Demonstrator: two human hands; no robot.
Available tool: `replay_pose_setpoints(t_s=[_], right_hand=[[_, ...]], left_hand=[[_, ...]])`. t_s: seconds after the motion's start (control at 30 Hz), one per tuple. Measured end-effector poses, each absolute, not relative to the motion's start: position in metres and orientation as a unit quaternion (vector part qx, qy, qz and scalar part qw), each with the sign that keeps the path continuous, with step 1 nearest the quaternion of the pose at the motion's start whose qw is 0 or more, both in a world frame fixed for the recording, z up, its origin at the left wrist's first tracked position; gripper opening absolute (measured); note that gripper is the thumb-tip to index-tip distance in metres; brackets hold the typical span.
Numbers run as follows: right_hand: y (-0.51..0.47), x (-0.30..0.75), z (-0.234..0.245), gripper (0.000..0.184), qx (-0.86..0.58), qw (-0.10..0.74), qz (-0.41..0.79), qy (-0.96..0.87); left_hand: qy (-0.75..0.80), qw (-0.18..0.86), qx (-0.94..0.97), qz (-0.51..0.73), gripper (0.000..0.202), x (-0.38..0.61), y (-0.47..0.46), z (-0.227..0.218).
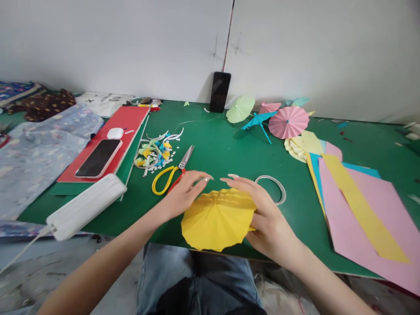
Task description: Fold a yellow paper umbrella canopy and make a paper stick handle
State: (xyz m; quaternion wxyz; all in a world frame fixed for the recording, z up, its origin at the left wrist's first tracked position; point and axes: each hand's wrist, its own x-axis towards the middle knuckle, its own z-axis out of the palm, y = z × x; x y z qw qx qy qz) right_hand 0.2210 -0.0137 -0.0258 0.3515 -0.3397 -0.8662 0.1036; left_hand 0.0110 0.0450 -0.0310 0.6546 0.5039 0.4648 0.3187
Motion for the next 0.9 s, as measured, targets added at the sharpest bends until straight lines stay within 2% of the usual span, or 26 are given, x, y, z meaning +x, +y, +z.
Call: replay_pose_setpoints(t_s=[0.1, 0.2, 0.3, 0.47, 0.7, 0.8, 0.9], right_hand=[[-0.011, 0.22, -0.012, 0.021, -0.36, 0.305, 0.118, -0.874], [-0.01, 0.216, -0.002, 0.024, -0.361, 0.274, 0.113, -0.884], [-0.011, 0.21, 0.001, 0.022, -0.359, 0.246, 0.09, -0.896], [-0.014, 0.204, -0.003, 0.023, -0.374, 0.193, 0.072, -0.904], [-0.016, 0.201, 0.001, 0.019, -0.356, 0.174, 0.055, -0.917], [-0.018, 0.197, 0.003, 0.017, -0.351, 0.167, 0.039, -0.921], [-0.02, 0.194, 0.004, 0.018, -0.36, 0.164, 0.048, -0.917]], left_hand=[[0.461, 0.58, 0.587, 0.327, 0.016, 0.002, 0.043, -0.012], [0.406, 0.498, 0.74, 0.198, 0.029, 0.001, 0.031, 0.009], [0.39, 0.455, 0.79, 0.128, 0.034, 0.011, 0.019, 0.02], [0.368, 0.344, 0.858, 0.103, 0.04, 0.019, 0.018, 0.025], [0.366, 0.359, 0.858, 0.044, 0.024, 0.013, 0.02, 0.047], [0.416, 0.333, 0.843, 0.078, 0.022, 0.019, 0.015, 0.055], [0.419, 0.346, 0.823, 0.164, 0.027, 0.025, 0.011, 0.057]])
